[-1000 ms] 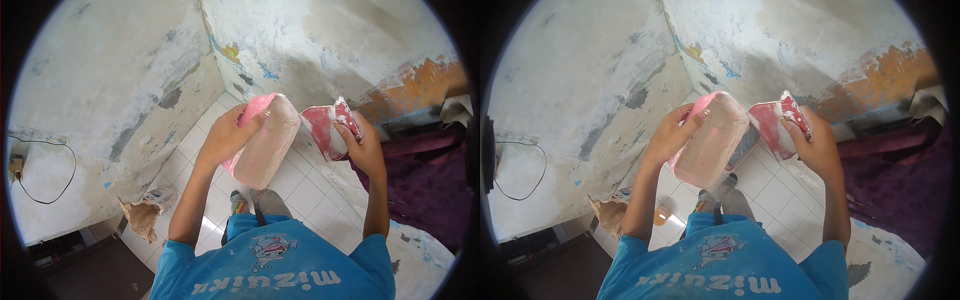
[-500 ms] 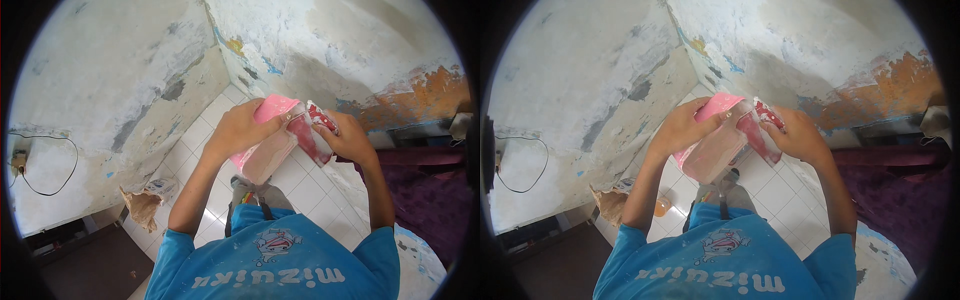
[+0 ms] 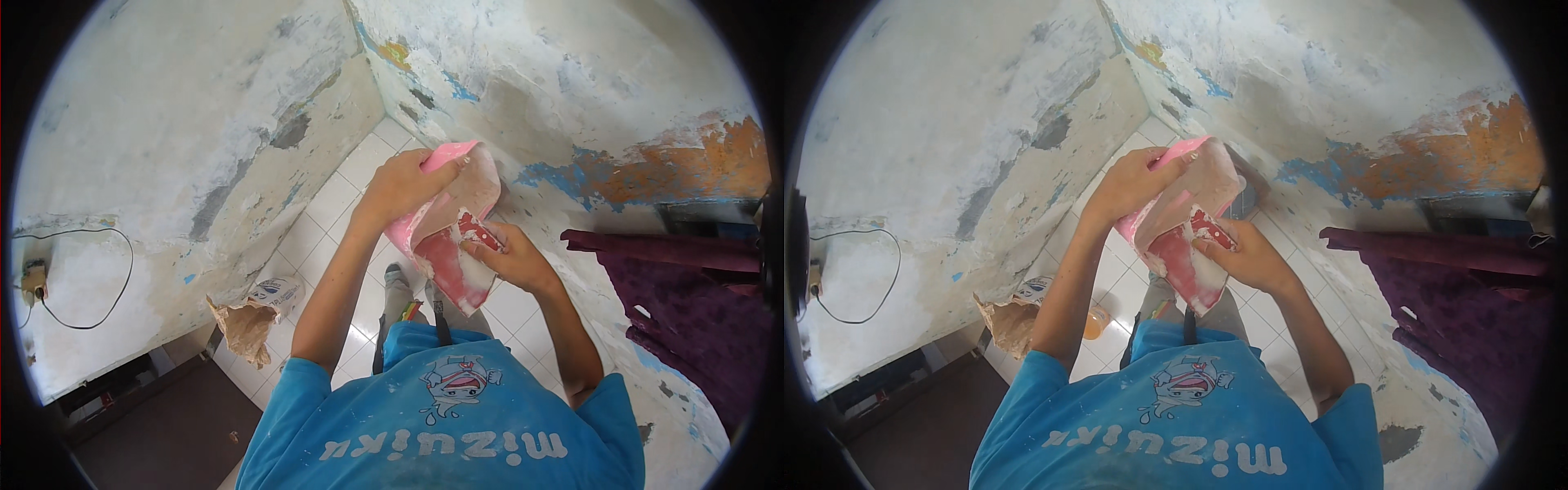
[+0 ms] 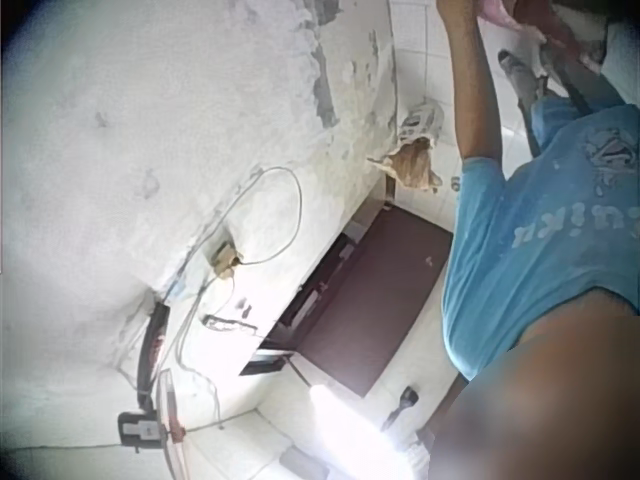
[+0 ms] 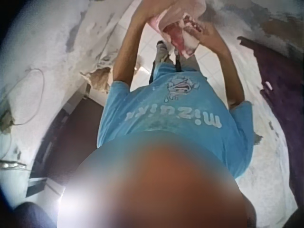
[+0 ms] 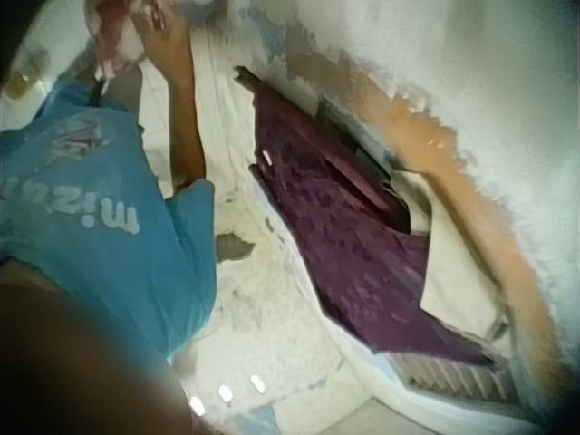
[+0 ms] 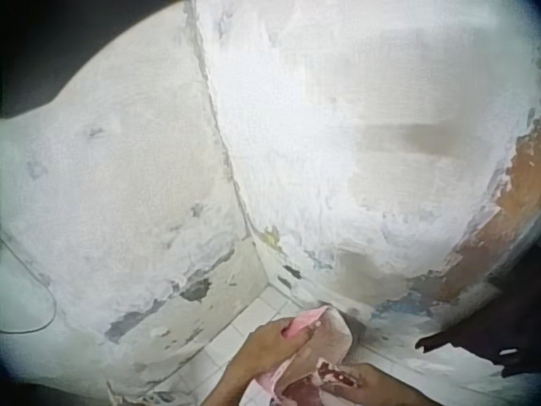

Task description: The person applies putty or plaster to a wall with a scraper to repair damaged areas.

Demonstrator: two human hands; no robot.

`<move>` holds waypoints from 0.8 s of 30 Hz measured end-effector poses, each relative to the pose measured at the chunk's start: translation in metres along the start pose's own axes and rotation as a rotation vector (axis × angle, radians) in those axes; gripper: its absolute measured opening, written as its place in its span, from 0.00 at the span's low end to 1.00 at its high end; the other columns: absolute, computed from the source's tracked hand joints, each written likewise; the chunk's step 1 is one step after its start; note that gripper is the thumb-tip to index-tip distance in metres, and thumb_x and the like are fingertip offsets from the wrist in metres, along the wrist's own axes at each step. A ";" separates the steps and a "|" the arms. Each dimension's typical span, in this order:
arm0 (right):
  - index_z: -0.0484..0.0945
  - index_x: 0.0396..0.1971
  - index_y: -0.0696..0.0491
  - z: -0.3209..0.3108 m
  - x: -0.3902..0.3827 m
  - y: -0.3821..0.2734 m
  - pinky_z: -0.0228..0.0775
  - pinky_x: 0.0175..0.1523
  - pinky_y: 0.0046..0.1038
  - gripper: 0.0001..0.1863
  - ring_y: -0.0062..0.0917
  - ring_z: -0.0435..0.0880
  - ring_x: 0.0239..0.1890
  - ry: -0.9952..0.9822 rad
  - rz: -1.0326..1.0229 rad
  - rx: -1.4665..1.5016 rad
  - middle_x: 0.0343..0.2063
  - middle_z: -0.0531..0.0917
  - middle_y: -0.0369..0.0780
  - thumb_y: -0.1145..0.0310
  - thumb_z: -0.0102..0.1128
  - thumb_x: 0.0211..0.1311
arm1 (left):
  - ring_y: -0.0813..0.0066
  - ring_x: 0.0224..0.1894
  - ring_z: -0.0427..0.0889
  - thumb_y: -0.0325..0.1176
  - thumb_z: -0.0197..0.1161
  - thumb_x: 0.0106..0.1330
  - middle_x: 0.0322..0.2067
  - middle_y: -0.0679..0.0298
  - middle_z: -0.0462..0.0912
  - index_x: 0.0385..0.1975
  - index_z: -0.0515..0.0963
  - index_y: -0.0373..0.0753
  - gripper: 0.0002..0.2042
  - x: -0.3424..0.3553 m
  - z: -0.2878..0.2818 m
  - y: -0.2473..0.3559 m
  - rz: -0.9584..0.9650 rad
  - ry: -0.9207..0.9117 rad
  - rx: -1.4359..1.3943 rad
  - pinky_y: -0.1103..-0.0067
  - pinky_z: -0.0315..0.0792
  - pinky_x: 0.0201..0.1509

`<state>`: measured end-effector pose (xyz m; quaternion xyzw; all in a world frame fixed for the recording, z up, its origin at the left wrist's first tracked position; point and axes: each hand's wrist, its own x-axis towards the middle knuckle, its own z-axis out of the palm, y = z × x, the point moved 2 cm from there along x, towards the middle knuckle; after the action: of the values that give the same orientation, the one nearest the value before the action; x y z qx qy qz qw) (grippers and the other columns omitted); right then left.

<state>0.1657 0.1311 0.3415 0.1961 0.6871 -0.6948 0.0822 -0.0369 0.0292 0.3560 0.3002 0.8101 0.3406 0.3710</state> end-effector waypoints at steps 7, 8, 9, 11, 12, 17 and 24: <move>0.77 0.53 0.59 0.051 0.026 0.063 0.77 0.41 0.19 0.17 0.15 0.84 0.38 -0.003 0.202 0.736 0.37 0.84 0.35 0.65 0.61 0.71 | 0.53 0.42 0.87 0.62 0.60 0.62 0.39 0.45 0.87 0.47 0.84 0.33 0.33 0.004 -0.012 -0.057 -0.052 0.059 0.105 0.68 0.76 0.50; 0.77 0.53 0.59 0.060 0.026 0.067 0.77 0.41 0.19 0.17 0.15 0.84 0.38 0.008 0.191 0.735 0.37 0.84 0.35 0.65 0.61 0.71 | 0.57 0.42 0.87 0.61 0.60 0.63 0.38 0.47 0.87 0.47 0.83 0.32 0.33 0.002 -0.014 -0.061 -0.064 0.064 0.117 0.69 0.76 0.49; 0.76 0.54 0.59 0.069 0.026 0.071 0.77 0.42 0.20 0.18 0.16 0.85 0.38 0.069 0.189 0.825 0.39 0.84 0.35 0.65 0.61 0.72 | 0.61 0.41 0.87 0.60 0.60 0.64 0.37 0.49 0.88 0.47 0.83 0.32 0.32 0.003 -0.015 -0.064 -0.062 0.069 0.127 0.70 0.76 0.48; 0.74 0.57 0.59 0.083 0.022 0.078 0.79 0.48 0.22 0.19 0.18 0.86 0.41 0.162 0.156 0.987 0.42 0.84 0.35 0.66 0.60 0.72 | 0.71 0.40 0.84 0.56 0.61 0.68 0.37 0.56 0.87 0.48 0.82 0.30 0.29 0.008 -0.015 -0.104 0.025 0.073 -0.140 0.73 0.76 0.47; 0.73 0.59 0.58 0.087 0.023 0.080 0.79 0.50 0.24 0.20 0.19 0.85 0.44 0.165 0.129 1.009 0.44 0.84 0.35 0.66 0.60 0.72 | 0.72 0.38 0.83 0.55 0.61 0.68 0.35 0.55 0.86 0.47 0.83 0.30 0.28 0.010 -0.017 -0.126 0.029 0.101 -0.222 0.74 0.75 0.46; 0.68 0.63 0.53 0.047 0.031 0.097 0.78 0.55 0.32 0.23 0.24 0.83 0.51 0.418 -0.135 1.052 0.49 0.81 0.35 0.66 0.60 0.71 | 0.80 0.36 0.77 0.49 0.58 0.74 0.34 0.63 0.84 0.48 0.81 0.28 0.25 0.001 -0.019 -0.148 0.017 0.110 -0.569 0.79 0.74 0.41; 0.67 0.62 0.52 -0.081 0.041 0.045 0.74 0.54 0.30 0.19 0.22 0.82 0.49 0.987 -0.529 0.851 0.50 0.81 0.35 0.70 0.54 0.75 | 0.79 0.38 0.80 0.47 0.55 0.76 0.39 0.63 0.84 0.53 0.79 0.28 0.24 0.002 0.009 -0.133 -0.034 -0.004 -0.822 0.80 0.76 0.42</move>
<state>0.1584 0.2152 0.2859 0.3300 0.3373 -0.7296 -0.4950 -0.0620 -0.0443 0.2475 0.1144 0.6108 0.6291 0.4669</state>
